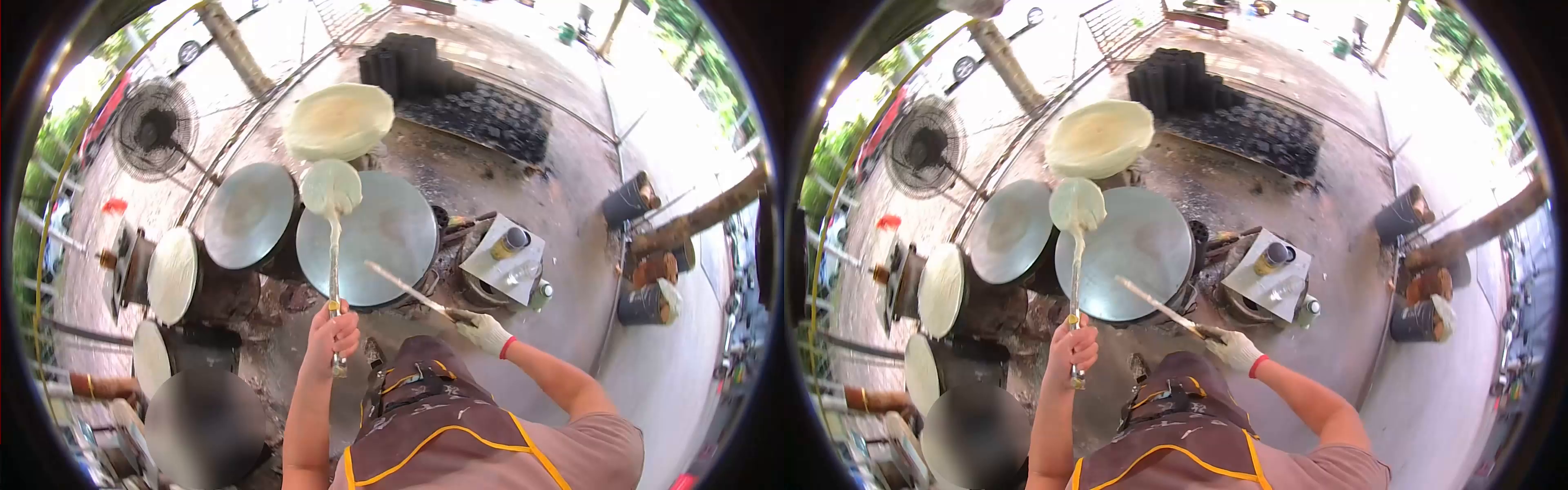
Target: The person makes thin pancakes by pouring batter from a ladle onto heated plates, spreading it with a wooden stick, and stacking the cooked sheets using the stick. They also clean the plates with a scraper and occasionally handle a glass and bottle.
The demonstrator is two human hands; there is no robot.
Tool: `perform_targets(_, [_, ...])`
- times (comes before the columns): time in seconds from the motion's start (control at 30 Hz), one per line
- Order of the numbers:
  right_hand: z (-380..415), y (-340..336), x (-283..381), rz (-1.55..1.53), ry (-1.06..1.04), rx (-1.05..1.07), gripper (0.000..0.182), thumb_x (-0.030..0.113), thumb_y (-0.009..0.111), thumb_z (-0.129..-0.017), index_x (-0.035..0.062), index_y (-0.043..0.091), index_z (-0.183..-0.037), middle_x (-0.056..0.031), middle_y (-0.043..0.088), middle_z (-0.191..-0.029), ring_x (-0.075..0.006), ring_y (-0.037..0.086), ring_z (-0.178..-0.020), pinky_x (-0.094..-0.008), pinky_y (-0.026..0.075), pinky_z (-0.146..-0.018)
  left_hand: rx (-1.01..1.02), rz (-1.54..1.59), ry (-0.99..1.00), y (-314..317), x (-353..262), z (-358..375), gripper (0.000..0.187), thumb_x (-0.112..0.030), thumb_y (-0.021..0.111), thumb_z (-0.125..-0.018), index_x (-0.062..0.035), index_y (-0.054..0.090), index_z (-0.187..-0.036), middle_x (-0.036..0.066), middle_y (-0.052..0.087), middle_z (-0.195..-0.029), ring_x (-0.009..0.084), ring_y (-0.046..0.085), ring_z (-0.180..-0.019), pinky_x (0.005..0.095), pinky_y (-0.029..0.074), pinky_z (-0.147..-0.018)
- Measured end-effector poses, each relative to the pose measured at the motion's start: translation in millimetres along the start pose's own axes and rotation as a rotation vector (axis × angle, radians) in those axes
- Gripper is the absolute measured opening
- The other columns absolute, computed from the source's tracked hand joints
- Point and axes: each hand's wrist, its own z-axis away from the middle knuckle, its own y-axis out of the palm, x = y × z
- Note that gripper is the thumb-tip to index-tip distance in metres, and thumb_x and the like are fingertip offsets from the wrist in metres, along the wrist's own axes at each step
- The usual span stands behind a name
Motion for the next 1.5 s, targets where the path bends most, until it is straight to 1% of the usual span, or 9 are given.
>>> perform_targets(0.1, [-35.9,31.9,-3.6,-0.614,0.073,-0.234,0.040,0.021,0.049,-0.093,0.0153,0.047,-0.132,0.0011,0.057,-0.076,-0.0065,0.048,-0.063,-0.0204,0.040,-0.055,0.000,-0.331,0.056,-0.7,-1.0,-41.0,0.011,-0.001,0.046,-0.087,-0.0081,0.039,-0.090,-0.002,0.036,-0.059,0.0047,0.033,-0.039,0.0212,0.032,-0.032])
perform_targets(0.27, [-91.9,68.7,33.9,-1.224,0.259,-0.663,0.039,0.020,0.050,-0.093,0.0180,0.048,-0.132,0.0059,0.047,-0.067,-0.0041,0.039,-0.049,-0.0186,0.033,-0.043,0.028,-0.716,0.017,-59.6,37.6,-142.1,0.013,-0.006,0.051,-0.085,-0.0064,0.040,-0.091,0.002,0.043,-0.062,0.0081,0.040,-0.040,0.0244,0.033,-0.033])
perform_targets(0.5, [-128.8,158.6,1.2,-0.220,0.325,-1.013,0.035,0.017,0.053,-0.090,0.0121,0.055,-0.125,-0.0029,0.065,-0.086,-0.0118,0.057,-0.063,-0.0266,0.048,-0.061,-0.004,-1.645,0.253,-126.2,28.9,-202.9,0.026,-0.012,0.053,-0.080,0.0003,0.044,-0.102,0.024,0.061,-0.078,0.0445,0.058,-0.076,0.0507,0.043,-0.068])
perform_targets(0.63, [-151.8,132.8,71.6,-0.499,0.551,-0.873,0.038,0.022,0.054,-0.088,0.0115,0.055,-0.124,-0.0147,0.065,-0.104,-0.0265,0.063,-0.094,-0.0317,0.048,-0.079,0.007,-1.807,0.285,-140.7,-3.9,-223.9,0.023,-0.009,0.050,-0.082,-0.0014,0.045,-0.102,0.024,0.061,-0.078,0.0443,0.058,-0.078,0.0512,0.044,-0.068])
perform_targets(0.67, [-180.7,143.0,51.9,-1.109,0.344,-0.798,0.036,0.020,0.054,-0.089,0.0043,0.056,-0.121,-0.0107,0.067,-0.101,-0.0173,0.062,-0.090,-0.0265,0.047,-0.078,0.004,-1.817,0.294,-143.1,-11.5,-227.0,0.022,-0.009,0.049,-0.082,-0.0018,0.045,-0.102,0.024,0.061,-0.078,0.0441,0.058,-0.077,0.0511,0.044,-0.068])
perform_targets(0.93, [-179.9,156.6,93.0,-0.613,0.572,-0.927,0.037,0.024,0.057,-0.088,0.0097,0.058,-0.121,-0.0073,0.068,-0.089,-0.0134,0.061,-0.074,-0.0245,0.048,-0.070,-0.022,-1.957,0.356,-184.8,-54.7,-232.8,0.022,-0.006,0.048,-0.083,-0.0033,0.042,-0.104,0.026,0.061,-0.080,0.0449,0.059,-0.078,0.0517,0.045,-0.068])
perform_targets(1.17, [-209.7,156.7,51.9,-1.541,-0.006,-0.952,0.030,0.015,0.057,-0.089,0.0071,0.059,-0.118,-0.0058,0.065,-0.085,-0.0116,0.060,-0.076,-0.0224,0.048,-0.067,-0.101,-1.994,0.418,-195.1,-85.3,-220.6,0.021,-0.011,0.050,-0.088,-0.0032,0.044,-0.106,0.024,0.059,-0.083,0.0419,0.060,-0.076,0.0494,0.046,-0.067])
perform_targets(1.33, [-215.6,125.5,135.8,-1.058,0.429,-0.652,0.032,0.020,0.056,-0.089,0.0037,0.060,-0.116,0.0042,0.056,-0.069,-0.0033,0.043,-0.055,-0.0183,0.033,-0.048,-0.165,-2.026,0.387,-202.2,-97.5,-204.3,0.028,-0.008,0.051,-0.085,-0.0039,0.045,-0.112,0.023,0.056,-0.087,0.0406,0.060,-0.076,0.0473,0.047,-0.067])
perform_targets(1.5, [-211.0,132.8,103.4,-0.844,0.310,-0.936,0.030,0.023,0.058,-0.088,0.0093,0.064,-0.114,0.0013,0.056,-0.068,-0.0039,0.042,-0.054,-0.0200,0.034,-0.049,-0.276,-2.031,0.452,-220.1,-123.5,-184.5,0.050,-0.002,0.052,-0.077,-0.0091,0.046,-0.126,0.020,0.050,-0.087,0.0385,0.057,-0.075,0.0450,0.047,-0.066])
